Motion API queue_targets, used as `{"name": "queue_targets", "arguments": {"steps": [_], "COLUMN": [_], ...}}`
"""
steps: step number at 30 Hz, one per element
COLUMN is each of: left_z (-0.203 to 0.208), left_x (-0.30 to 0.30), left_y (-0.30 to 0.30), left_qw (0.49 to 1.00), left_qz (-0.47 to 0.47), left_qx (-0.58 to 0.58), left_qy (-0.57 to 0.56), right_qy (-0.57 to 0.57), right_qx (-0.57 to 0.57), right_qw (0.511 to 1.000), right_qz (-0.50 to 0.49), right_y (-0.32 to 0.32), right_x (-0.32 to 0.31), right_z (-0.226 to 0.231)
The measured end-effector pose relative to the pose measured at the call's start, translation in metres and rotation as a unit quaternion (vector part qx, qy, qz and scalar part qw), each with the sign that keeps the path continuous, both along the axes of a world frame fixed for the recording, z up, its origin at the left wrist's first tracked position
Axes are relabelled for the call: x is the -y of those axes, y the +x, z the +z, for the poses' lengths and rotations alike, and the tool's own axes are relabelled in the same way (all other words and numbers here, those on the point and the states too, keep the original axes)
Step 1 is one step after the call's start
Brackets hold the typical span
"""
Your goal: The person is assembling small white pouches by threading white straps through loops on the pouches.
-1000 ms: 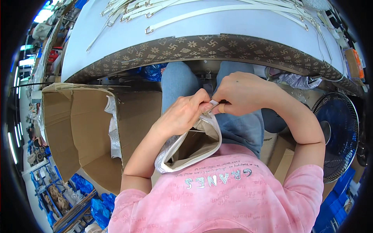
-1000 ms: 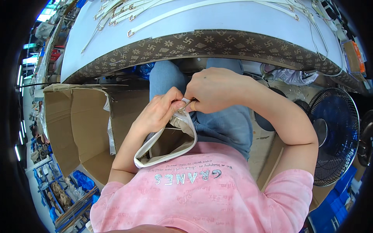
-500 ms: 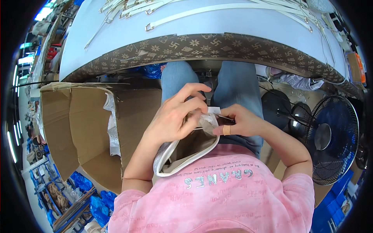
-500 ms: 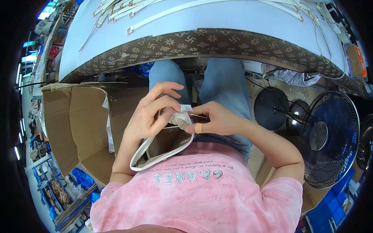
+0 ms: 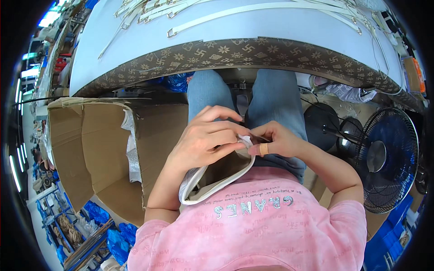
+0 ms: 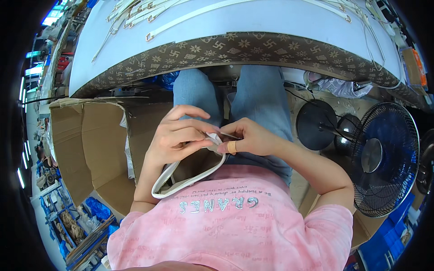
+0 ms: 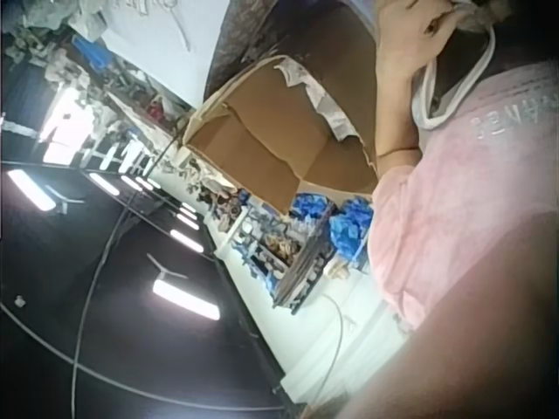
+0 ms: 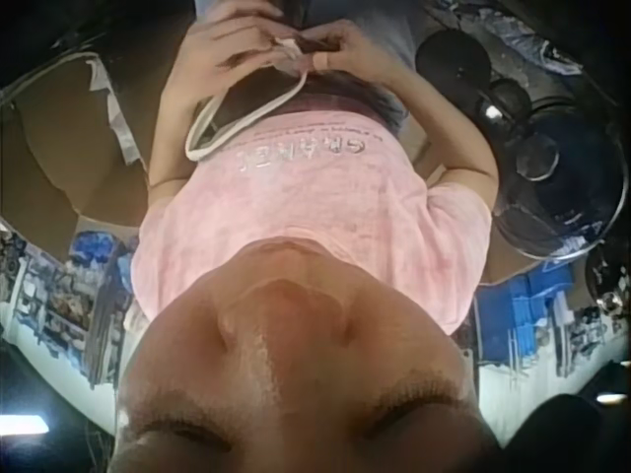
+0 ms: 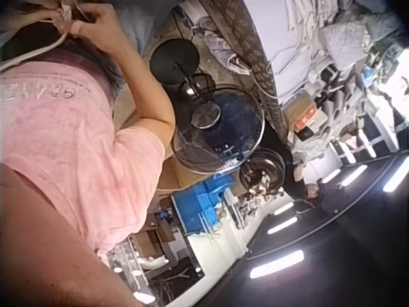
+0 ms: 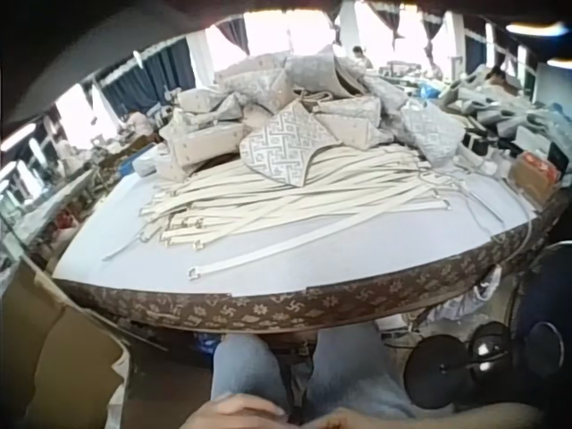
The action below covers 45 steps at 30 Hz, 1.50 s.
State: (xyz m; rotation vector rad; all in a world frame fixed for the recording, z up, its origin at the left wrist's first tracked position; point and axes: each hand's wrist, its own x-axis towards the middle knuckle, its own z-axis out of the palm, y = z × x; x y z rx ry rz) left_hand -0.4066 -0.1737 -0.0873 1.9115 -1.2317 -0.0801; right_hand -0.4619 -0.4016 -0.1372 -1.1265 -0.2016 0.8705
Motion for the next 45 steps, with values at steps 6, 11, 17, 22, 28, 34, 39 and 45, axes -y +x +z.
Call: {"name": "queue_targets", "arguments": {"steps": [6, 11, 17, 22, 28, 34, 39, 45], "left_z": [0.001, 0.004, 0.022, 0.014, 0.004, 0.005, 0.007, 0.024], "left_x": [-0.005, -0.002, 0.007, 0.007, 0.002, 0.003, 0.0, -0.009], "left_y": [-0.006, -0.013, -0.015, -0.007, -0.01, -0.01, -0.01, -0.004], "left_qw": [0.998, 0.987, 0.978, 0.983, 0.983, 0.984, 0.984, 0.954], "left_qz": [0.066, 0.141, 0.138, 0.102, 0.119, 0.113, 0.109, 0.25], "left_qx": [0.002, -0.058, 0.006, -0.032, -0.094, -0.098, -0.088, -0.161], "left_qy": [0.002, 0.046, 0.154, 0.151, 0.106, 0.097, 0.11, 0.042], "right_qy": [-0.015, -0.024, -0.067, -0.18, -0.389, -0.449, -0.454, -0.378], "right_qx": [-0.055, -0.03, 0.067, 0.229, 0.525, 0.612, 0.617, 0.41], "right_qw": [0.997, 0.997, 0.994, 0.957, 0.756, 0.648, 0.633, 0.829], "right_qz": [-0.053, -0.069, -0.053, 0.013, -0.029, 0.061, 0.109, -0.028], "right_y": [-0.009, -0.016, -0.019, -0.005, 0.011, 0.02, 0.026, 0.004], "right_x": [-0.005, -0.004, -0.001, 0.005, 0.011, 0.009, 0.005, -0.017], "right_z": [-0.004, -0.003, -0.004, 0.011, 0.046, 0.061, 0.058, 0.053]}}
